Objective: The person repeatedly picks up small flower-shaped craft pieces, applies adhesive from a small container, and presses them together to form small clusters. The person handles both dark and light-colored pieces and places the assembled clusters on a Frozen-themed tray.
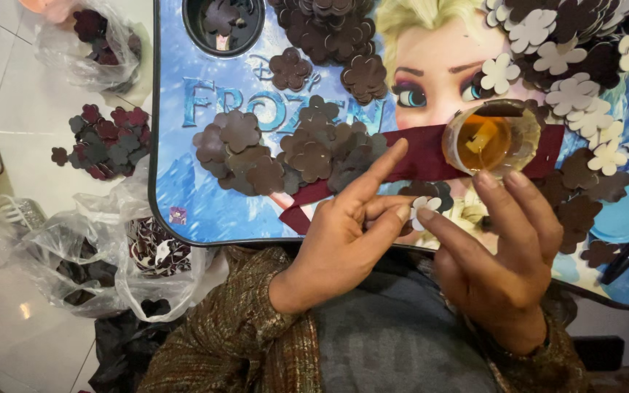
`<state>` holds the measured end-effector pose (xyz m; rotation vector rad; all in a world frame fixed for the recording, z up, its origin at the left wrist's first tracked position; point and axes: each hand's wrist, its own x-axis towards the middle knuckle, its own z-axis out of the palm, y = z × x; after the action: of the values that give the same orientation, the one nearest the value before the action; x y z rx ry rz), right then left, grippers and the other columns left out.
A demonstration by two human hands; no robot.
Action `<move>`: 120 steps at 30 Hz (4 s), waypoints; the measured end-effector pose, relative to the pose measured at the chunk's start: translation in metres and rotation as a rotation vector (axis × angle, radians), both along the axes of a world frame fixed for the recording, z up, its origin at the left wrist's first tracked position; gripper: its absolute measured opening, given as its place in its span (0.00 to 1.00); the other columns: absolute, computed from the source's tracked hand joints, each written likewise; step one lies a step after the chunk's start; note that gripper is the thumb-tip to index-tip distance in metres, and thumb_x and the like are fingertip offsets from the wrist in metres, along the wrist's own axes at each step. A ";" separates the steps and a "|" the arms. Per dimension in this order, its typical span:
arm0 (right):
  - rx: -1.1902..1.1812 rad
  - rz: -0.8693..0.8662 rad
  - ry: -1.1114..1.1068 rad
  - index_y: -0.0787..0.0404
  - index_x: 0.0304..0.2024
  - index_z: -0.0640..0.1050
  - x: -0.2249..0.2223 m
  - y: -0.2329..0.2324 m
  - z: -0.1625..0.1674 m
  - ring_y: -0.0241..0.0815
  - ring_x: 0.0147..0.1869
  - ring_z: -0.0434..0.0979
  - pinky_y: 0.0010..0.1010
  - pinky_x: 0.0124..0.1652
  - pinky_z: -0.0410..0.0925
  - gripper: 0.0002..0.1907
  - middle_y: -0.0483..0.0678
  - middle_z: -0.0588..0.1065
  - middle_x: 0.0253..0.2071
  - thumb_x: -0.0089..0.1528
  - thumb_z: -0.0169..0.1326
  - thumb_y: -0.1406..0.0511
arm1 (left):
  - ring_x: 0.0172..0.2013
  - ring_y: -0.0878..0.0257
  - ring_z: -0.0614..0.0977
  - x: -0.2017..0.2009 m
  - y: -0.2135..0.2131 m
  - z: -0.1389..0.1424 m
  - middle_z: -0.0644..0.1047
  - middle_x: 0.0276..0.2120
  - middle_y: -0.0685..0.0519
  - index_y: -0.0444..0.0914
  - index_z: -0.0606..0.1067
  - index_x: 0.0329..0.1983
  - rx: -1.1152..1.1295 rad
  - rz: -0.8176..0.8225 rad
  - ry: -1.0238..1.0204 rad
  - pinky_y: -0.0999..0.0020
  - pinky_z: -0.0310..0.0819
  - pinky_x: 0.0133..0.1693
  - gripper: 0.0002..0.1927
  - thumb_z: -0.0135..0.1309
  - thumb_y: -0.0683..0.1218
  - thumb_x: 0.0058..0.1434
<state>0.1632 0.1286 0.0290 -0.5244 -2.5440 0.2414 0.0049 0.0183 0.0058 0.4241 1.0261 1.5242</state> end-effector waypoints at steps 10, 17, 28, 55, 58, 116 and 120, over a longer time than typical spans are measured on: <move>-0.036 0.029 -0.016 0.52 0.46 0.86 0.000 0.000 0.000 0.59 0.69 0.65 0.46 0.66 0.65 0.17 0.57 0.70 0.61 0.55 0.60 0.73 | 0.49 0.69 0.79 0.000 0.003 -0.003 0.80 0.51 0.48 0.38 0.48 0.82 -0.008 0.031 0.004 0.69 0.81 0.54 0.36 0.44 0.37 0.74; -0.059 0.003 -0.015 0.54 0.47 0.87 0.002 -0.001 -0.006 0.58 0.72 0.65 0.45 0.69 0.63 0.17 0.58 0.70 0.64 0.57 0.59 0.73 | 0.47 0.70 0.78 0.002 0.003 -0.006 0.79 0.48 0.49 0.38 0.48 0.83 -0.010 0.027 0.011 0.69 0.81 0.53 0.36 0.44 0.36 0.74; -0.054 -0.122 -0.046 0.59 0.48 0.85 0.005 0.005 -0.001 0.58 0.74 0.63 0.43 0.71 0.62 0.16 0.58 0.70 0.67 0.58 0.58 0.74 | 0.44 0.75 0.77 0.001 0.004 -0.006 0.81 0.44 0.54 0.40 0.49 0.82 -0.058 0.014 0.059 0.77 0.77 0.49 0.37 0.47 0.38 0.72; -0.430 0.011 -0.042 0.56 0.45 0.79 0.027 0.006 -0.017 0.46 0.53 0.79 0.35 0.53 0.71 0.19 0.46 0.78 0.49 0.52 0.69 0.70 | 0.51 0.73 0.76 -0.005 -0.008 -0.004 0.84 0.43 0.49 0.40 0.48 0.81 -0.050 -0.234 0.370 0.75 0.62 0.66 0.38 0.49 0.39 0.72; -0.439 0.079 -0.014 0.54 0.49 0.74 0.030 0.004 -0.017 0.49 0.51 0.80 0.37 0.50 0.72 0.25 0.49 0.78 0.45 0.51 0.67 0.72 | 0.50 0.70 0.78 -0.004 -0.010 -0.001 0.84 0.44 0.49 0.41 0.50 0.80 -0.095 -0.260 0.274 0.72 0.68 0.58 0.37 0.49 0.38 0.71; -1.104 -0.253 0.341 0.70 0.78 0.54 0.021 -0.015 -0.006 0.32 0.47 0.79 0.15 0.46 0.71 0.41 0.51 0.75 0.48 0.66 0.57 0.82 | 0.53 0.67 0.79 0.022 -0.002 -0.029 0.72 0.62 0.54 0.43 0.53 0.82 -0.049 -0.074 -0.319 0.63 0.78 0.57 0.30 0.39 0.47 0.79; -1.097 -0.348 0.320 0.70 0.77 0.55 0.019 -0.014 -0.007 0.32 0.48 0.78 0.16 0.43 0.72 0.43 0.51 0.74 0.57 0.62 0.57 0.81 | 0.53 0.67 0.80 0.021 -0.002 -0.028 0.71 0.64 0.54 0.42 0.52 0.81 -0.049 -0.067 -0.308 0.64 0.79 0.56 0.29 0.39 0.47 0.78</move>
<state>0.1819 0.1144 0.0225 -1.1756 -1.7760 1.4678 0.0261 0.0167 -0.0218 0.1790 0.7976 1.4476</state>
